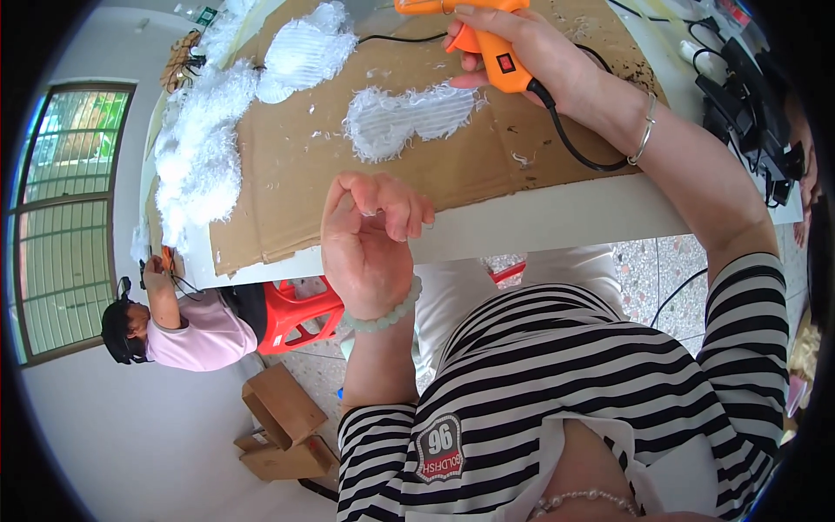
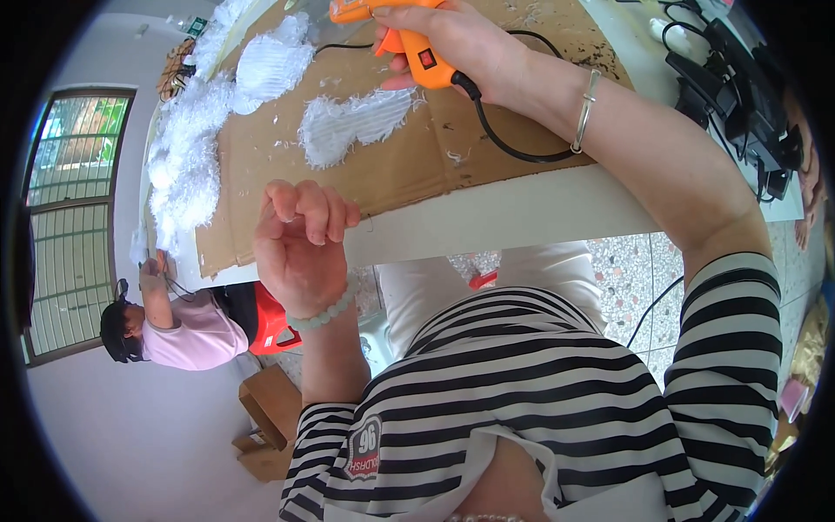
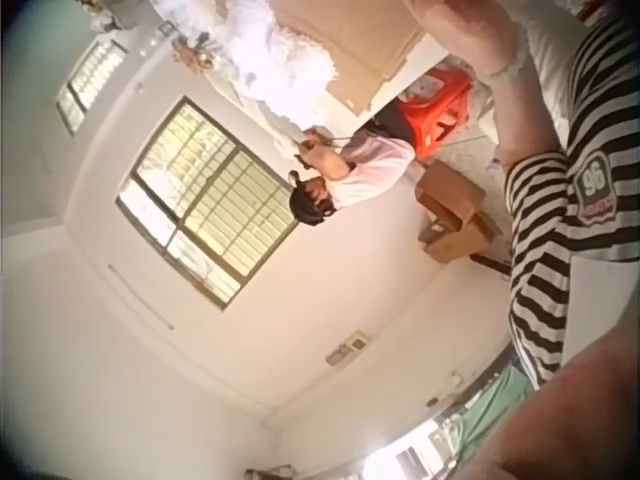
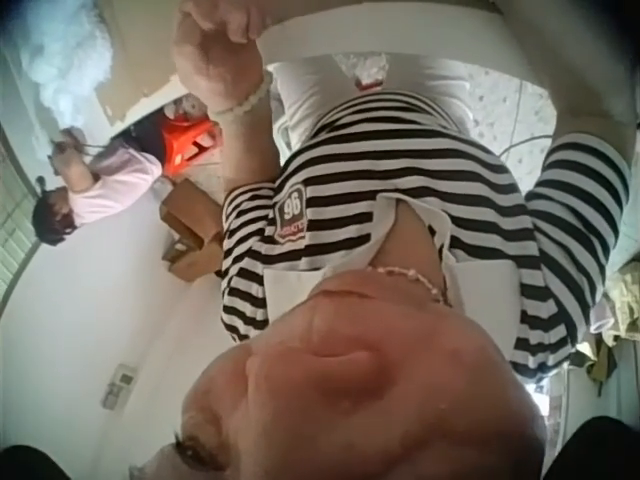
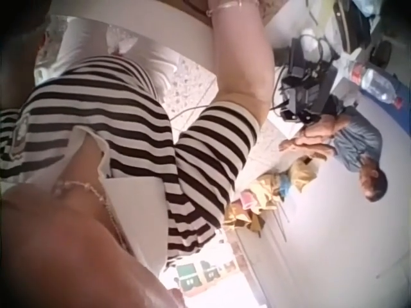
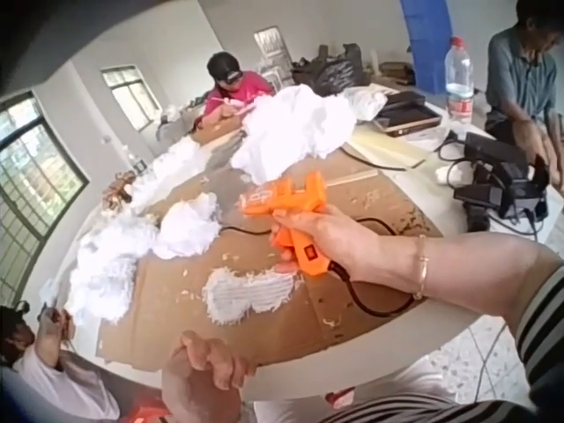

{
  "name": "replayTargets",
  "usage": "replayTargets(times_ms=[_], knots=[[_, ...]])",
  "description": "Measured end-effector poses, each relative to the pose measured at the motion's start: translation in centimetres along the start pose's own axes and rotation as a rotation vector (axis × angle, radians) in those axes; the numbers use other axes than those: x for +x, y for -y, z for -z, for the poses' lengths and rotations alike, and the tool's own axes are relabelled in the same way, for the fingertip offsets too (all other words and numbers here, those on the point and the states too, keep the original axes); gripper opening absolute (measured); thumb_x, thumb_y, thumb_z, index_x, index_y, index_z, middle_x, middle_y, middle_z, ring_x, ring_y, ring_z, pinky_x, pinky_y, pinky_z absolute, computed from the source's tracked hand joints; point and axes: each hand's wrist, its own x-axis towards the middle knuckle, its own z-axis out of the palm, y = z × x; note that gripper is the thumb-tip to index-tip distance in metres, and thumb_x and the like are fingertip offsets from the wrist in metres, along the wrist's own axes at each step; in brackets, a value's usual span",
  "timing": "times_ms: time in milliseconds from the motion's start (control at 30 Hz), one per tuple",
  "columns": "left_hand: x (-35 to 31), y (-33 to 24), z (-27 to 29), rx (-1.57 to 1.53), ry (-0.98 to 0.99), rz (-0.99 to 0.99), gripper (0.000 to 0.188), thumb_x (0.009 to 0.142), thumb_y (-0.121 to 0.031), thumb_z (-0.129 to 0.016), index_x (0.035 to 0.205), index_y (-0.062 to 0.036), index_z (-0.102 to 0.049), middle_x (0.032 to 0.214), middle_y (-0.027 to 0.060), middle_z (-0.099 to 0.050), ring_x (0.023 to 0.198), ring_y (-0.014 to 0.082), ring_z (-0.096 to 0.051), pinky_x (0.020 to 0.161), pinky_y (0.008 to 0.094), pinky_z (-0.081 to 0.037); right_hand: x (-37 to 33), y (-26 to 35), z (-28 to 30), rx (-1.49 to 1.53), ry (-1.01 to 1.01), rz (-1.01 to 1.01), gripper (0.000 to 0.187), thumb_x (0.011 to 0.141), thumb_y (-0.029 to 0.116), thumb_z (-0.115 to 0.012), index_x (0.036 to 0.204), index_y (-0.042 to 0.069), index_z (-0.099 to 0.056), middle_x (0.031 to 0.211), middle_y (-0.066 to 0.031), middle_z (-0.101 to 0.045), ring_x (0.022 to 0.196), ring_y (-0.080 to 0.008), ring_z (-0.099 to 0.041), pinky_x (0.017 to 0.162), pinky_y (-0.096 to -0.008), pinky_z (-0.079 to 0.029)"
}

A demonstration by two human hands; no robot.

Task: Gluing white fiberfill onto a cardboard sheet using a hot glue gun.

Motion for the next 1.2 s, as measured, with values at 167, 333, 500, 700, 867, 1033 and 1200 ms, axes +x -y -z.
replayTargets(times_ms=[167,333,500,700,867,1033,1200], knots=[[0.1,0.5,0.1,0.057,0.019,0.026,0.019,0.094,-0.02,-0.035,0.078,-0.0099,-0.038,0.059,0.0041,-0.041,0.055,0.0166,-0.039,0.061,0.0342,-0.04,0.6,-0.5,0.3,-0.05,0.037,0.028,0.024,0.094,0.023,-0.054,0.105,0.003,-0.057,0.087,-0.0065,-0.062,0.074,-0.0171,-0.061,0.066,-0.0321,-0.055],[0.1,0.8,0.8,0.081,0.108,0.041,0.022,0.095,-0.021,-0.035,0.075,-0.0102,-0.037,0.056,0.0029,-0.038,0.054,0.0158,-0.037,0.06,0.0333,-0.039,0.4,-0.4,-0.2,-0.055,0.025,0.009,0.024,0.094,0.023,-0.053,0.108,0.003,-0.057,0.09,-0.0065,-0.061,0.076,-0.0171,-0.061,0.065,-0.0315,-0.055],[-0.1,1.2,0.6,0.129,0.06,-0.047,0.027,0.099,-0.022,-0.039,0.08,-0.0052,-0.046,0.058,0.0031,-0.042,0.057,0.0155,-0.04,0.063,0.0351,-0.041,0.2,-0.2,-0.3,-0.07,0.032,-0.002,0.023,0.094,0.021,-0.052,0.108,0.003,-0.057,0.09,-0.0062,-0.061,0.077,-0.0166,-0.061,0.064,-0.0314,-0.055],[-0.3,1.8,0.8,0.077,0.049,-0.074,0.017,0.098,-0.014,-0.044,0.091,-0.0009,-0.052,0.073,0.007,-0.052,0.07,0.0178,-0.048,0.074,0.039,-0.045,0.3,-0.5,-0.2,-0.083,0.044,0.014,0.023,0.094,0.02,-0.052,0.107,0.002,-0.057,0.09,-0.0058,-0.06,0.077,-0.0162,-0.06,0.065,-0.0312,-0.055],[-0.8,2.0,1.1,0.072,0.02,-0.085,0.013,0.097,-0.011,-0.047,0.096,0.0001,-0.053,0.077,0.0084,-0.055,0.075,0.0193,-0.053,0.08,0.0402,-0.047,0.2,-0.9,0.0,-0.064,0.077,0.036,0.022,0.094,0.019,-0.052,0.106,0.001,-0.056,0.089,-0.0064,-0.06,0.076,-0.0163,-0.06,0.064,-0.031,-0.055],[-0.9,2.2,1.0,0.08,-0.011,-0.092,0.009,0.094,-0.006,-0.049,0.1,0.0003,-0.054,0.083,0.0101,-0.059,0.081,0.0203,-0.056,0.086,0.0408,-0.047,-0.3,-0.4,-0.2,-0.094,0.068,-0.001,0.023,0.094,0.02,-0.053,0.107,0.002,-0.056,0.089,-0.0065,-0.06,0.074,-0.0164,-0.06,0.064,-0.031,-0.055],[-0.6,2.0,1.7,0.095,0.013,-0.136,0.009,0.093,-0.001,-0.05,0.101,-0.0006,-0.054,0.086,0.0103,-0.059,0.083,0.0199,-0.056,0.087,0.0407,-0.047,0.4,-1.6,0.6,-0.147,0.13,0.12,0.032,0.089,0.03,-0.06,0.105,0.003,-0.056,0.09,-0.0051,-0.058,0.076,-0.0135,-0.058,0.069,-0.0307,-0.056]])
